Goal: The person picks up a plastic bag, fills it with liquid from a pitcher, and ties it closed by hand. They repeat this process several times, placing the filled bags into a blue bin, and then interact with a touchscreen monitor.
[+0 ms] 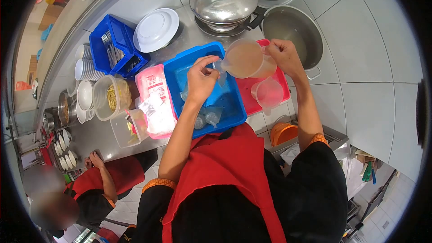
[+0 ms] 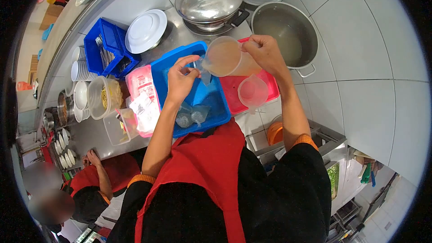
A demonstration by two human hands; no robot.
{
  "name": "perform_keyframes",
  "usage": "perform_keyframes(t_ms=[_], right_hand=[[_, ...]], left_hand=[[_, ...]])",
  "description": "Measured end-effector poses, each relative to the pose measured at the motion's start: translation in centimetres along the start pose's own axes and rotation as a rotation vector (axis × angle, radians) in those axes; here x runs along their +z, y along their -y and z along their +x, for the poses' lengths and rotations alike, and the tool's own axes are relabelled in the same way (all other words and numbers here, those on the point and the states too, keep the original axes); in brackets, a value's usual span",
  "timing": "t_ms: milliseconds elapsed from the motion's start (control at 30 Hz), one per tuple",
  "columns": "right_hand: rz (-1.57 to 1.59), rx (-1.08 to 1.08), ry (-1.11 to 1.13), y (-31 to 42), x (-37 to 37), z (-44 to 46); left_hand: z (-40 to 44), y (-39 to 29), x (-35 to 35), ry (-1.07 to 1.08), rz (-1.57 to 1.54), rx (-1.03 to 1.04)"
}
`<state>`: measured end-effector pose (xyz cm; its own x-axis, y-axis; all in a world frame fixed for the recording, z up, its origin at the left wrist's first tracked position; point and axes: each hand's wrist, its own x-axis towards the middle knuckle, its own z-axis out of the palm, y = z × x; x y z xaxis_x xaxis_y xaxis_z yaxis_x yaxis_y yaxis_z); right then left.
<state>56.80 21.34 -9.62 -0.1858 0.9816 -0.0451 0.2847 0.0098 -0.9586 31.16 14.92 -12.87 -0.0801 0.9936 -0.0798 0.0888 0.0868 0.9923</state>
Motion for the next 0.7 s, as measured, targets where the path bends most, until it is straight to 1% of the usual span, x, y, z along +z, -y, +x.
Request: perform_keyframes(t_ms=[167,400,467,567,700], right_hand=[[0.022,-0.037,-0.011,-0.6,0.1,0.2],[0.008,-0.030,-0.005,-0.9,0.2,0.1],[0.082,-0.029,-0.013,-1.7,0.5,0.1],[0.099,0.002,0.002,-2.2,0.7,0.1],[0.138,-0.034,-0.044,-3.2,0.9,-0.2]], left_hand=[[0.0,0.1,0.0,-0.004,0.002,0.014],[0.0,0.1,0.0,-0.004,-0.028,0.001],[0.0,-0.1,0.0,-0.004,-0.024,-0.003],[0.0,-0.1,0.0,0.000,-0.031,-0.009],[0.0,0.2,-0.1,0.000,-0.049,-0.016]])
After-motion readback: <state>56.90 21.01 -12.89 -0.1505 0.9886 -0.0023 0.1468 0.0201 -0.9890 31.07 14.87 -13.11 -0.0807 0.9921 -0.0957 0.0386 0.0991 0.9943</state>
